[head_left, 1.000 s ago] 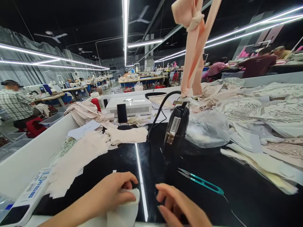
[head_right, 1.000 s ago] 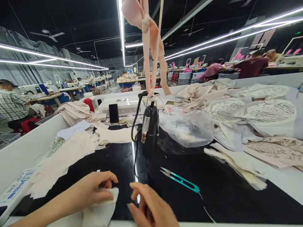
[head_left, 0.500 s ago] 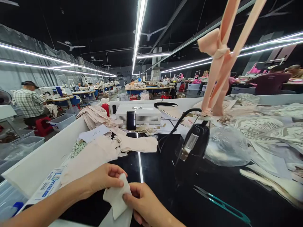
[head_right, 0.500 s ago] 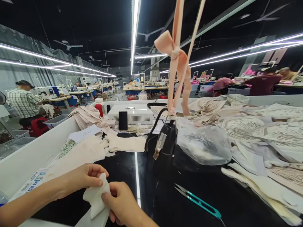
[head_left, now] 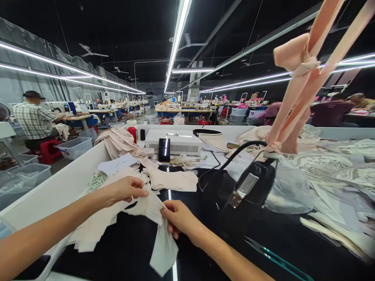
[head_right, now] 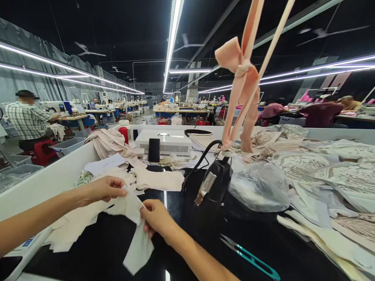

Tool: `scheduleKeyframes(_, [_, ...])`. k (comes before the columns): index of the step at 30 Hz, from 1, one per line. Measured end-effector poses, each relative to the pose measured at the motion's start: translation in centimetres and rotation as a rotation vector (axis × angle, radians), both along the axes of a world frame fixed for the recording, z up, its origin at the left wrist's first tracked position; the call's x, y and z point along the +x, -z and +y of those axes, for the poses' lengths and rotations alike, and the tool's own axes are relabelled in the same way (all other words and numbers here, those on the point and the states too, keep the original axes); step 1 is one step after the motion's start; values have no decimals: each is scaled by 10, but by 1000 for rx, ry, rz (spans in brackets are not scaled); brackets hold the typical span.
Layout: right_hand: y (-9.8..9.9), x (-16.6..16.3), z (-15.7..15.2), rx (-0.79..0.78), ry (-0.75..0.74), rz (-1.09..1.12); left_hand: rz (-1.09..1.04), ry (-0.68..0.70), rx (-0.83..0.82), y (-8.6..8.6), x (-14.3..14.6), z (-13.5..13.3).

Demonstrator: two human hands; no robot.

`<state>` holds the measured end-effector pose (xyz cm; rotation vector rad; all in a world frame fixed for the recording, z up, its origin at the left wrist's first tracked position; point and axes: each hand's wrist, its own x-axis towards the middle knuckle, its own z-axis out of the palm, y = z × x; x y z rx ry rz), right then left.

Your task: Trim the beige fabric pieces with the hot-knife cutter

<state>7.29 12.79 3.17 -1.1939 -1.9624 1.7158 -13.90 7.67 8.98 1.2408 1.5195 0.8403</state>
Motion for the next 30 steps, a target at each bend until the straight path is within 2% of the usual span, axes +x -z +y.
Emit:
scheduleKeyframes(3, [-7,0,30,171,114,11,86,-75,188,-13,-6,27])
scheduleKeyframes(6, [-15,1,66,421,271,56,155,-188,462,-18,-4,54])
scheduleKeyframes(8, [-15,3,90,603,362,64,204,-243,621,-12,1,70])
scheduleKeyframes(11, [-7,10,117,824,400,-2,294,-238,744,13,6,83])
scheduleKeyframes(15, [15,20,130,999,295,-153,407,-130,746,55,7,84])
scheduleKeyframes(18, [29,26,132,1077,228,-266,484,-51,718,73,5,79])
scheduleKeyframes(23, [37,29,133,1150,178,-408,609,52,666,78,4,75])
scheduleKeyframes(30, [39,27,132,1198,149,-504,759,106,603,79,8,71])
